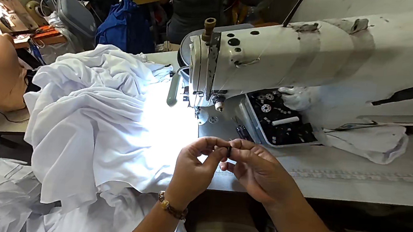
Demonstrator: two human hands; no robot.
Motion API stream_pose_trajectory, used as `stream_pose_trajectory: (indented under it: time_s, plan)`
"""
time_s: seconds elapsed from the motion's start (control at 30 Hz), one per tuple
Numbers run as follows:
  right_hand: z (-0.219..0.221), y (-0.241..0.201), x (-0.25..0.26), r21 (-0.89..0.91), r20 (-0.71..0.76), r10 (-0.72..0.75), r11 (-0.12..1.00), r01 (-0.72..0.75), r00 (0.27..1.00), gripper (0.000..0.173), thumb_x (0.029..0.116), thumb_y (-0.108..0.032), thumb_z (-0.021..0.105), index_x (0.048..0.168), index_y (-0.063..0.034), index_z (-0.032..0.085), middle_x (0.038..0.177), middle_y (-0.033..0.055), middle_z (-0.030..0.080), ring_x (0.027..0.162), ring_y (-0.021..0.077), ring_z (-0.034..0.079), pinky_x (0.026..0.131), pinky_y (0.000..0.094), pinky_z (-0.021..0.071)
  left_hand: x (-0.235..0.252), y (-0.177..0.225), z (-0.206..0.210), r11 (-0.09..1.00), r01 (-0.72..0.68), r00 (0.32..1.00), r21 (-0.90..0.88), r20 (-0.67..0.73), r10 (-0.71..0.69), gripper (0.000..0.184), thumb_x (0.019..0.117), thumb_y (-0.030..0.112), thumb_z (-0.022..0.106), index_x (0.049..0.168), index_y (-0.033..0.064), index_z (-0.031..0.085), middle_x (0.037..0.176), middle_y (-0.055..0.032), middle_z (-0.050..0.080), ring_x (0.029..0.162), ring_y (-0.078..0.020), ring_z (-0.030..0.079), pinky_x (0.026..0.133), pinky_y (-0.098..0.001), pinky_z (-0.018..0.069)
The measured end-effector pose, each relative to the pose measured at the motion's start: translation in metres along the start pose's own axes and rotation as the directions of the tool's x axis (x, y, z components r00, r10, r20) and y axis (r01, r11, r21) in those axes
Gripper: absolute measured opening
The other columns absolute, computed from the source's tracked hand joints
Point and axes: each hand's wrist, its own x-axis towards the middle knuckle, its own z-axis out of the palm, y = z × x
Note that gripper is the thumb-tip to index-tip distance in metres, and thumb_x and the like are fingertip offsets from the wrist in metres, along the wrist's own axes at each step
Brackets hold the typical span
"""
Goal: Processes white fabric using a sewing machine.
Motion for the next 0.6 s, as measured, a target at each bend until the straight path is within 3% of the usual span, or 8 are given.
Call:
stream_pose_trajectory:
  time_s: [0.13, 0.27, 0.4, 0.47, 0.5, 0.6]
  plan:
    - [0.002, 0.005, -0.001, -0.045, -0.004, -0.049, 0.998, 0.049, 0.999, 0.006, 0.0936, -0.009, 0.067, 0.093, -0.0129, 0.072, 0.087, 0.0028, 0.068, 0.074, 0.0067, 0.064, 0.067, 0.0197, 0.0567, -0.003, -0.001, 0.001, 0.983, 0.141, 0.990, -0.117, -0.001, -0.142, 0.017, 0.1002, 0.008, 0.062, 0.117, 0.0083, 0.065, 0.090, -0.0030, 0.068, 0.076, -0.0073, 0.064, 0.068, -0.0215, 0.0534]
    - [0.001, 0.004, -0.002, -0.184, 0.004, -0.103, 0.978, 0.102, 0.995, 0.016, 0.0918, -0.013, 0.070, 0.107, -0.0153, 0.075, 0.096, 0.0011, 0.071, 0.079, 0.0069, 0.065, 0.072, 0.0192, 0.0556, -0.002, -0.002, -0.005, 0.930, 0.272, 0.962, -0.245, 0.087, -0.259, 0.022, 0.0991, 0.005, 0.063, 0.120, 0.0102, 0.059, 0.087, -0.0015, 0.066, 0.072, -0.0059, 0.061, 0.068, -0.0213, 0.0525]
    - [-0.005, 0.004, -0.002, -0.287, 0.096, -0.232, 0.925, 0.250, 0.968, 0.009, 0.0894, -0.018, 0.077, 0.098, -0.0189, 0.074, 0.104, -0.0025, 0.068, 0.091, 0.0073, 0.065, 0.078, 0.0201, 0.0574, -0.001, 0.000, -0.012, 0.902, 0.353, 0.934, -0.251, 0.156, -0.322, 0.022, 0.0984, 0.007, 0.065, 0.120, 0.0104, 0.062, 0.089, -0.0004, 0.069, 0.075, -0.0051, 0.063, 0.071, -0.0212, 0.0533]
    - [-0.008, 0.004, -0.001, -0.404, 0.173, -0.366, 0.820, 0.405, 0.914, 0.008, 0.0911, -0.022, 0.076, 0.098, -0.0214, 0.072, 0.107, -0.0052, 0.065, 0.097, 0.0063, 0.064, 0.080, 0.0193, 0.0576, -0.001, 0.001, -0.015, 0.870, 0.399, 0.912, -0.290, 0.224, -0.344, 0.013, 0.1022, 0.012, 0.060, 0.111, 0.0078, 0.069, 0.089, 0.0000, 0.070, 0.075, -0.0050, 0.064, 0.071, -0.0214, 0.0554]
    - [-0.010, 0.004, -0.001, -0.484, 0.211, -0.442, 0.727, 0.486, 0.872, 0.008, 0.0915, -0.023, 0.076, 0.099, -0.0234, 0.072, 0.109, -0.0080, 0.063, 0.099, 0.0041, 0.062, 0.083, 0.0176, 0.0558, 0.000, 0.002, -0.017, 0.852, 0.425, 0.896, -0.307, 0.272, -0.350, 0.018, 0.1049, 0.016, 0.055, 0.108, 0.0070, 0.071, 0.089, 0.0002, 0.071, 0.075, -0.0051, 0.066, 0.072, -0.0223, 0.0565]
    - [-0.016, 0.000, -0.003, -0.656, 0.385, -0.592, 0.365, 0.661, 0.708, 0.006, 0.0941, -0.022, 0.072, 0.100, -0.0246, 0.072, 0.117, -0.0081, 0.055, 0.113, 0.0020, 0.053, 0.096, 0.0157, 0.0466, 0.000, 0.002, -0.023, 0.824, 0.457, 0.867, -0.334, 0.375, -0.329, 0.024, 0.1060, 0.017, 0.052, 0.103, 0.0055, 0.072, 0.089, -0.0003, 0.072, 0.077, -0.0051, 0.067, 0.074, -0.0226, 0.0570]
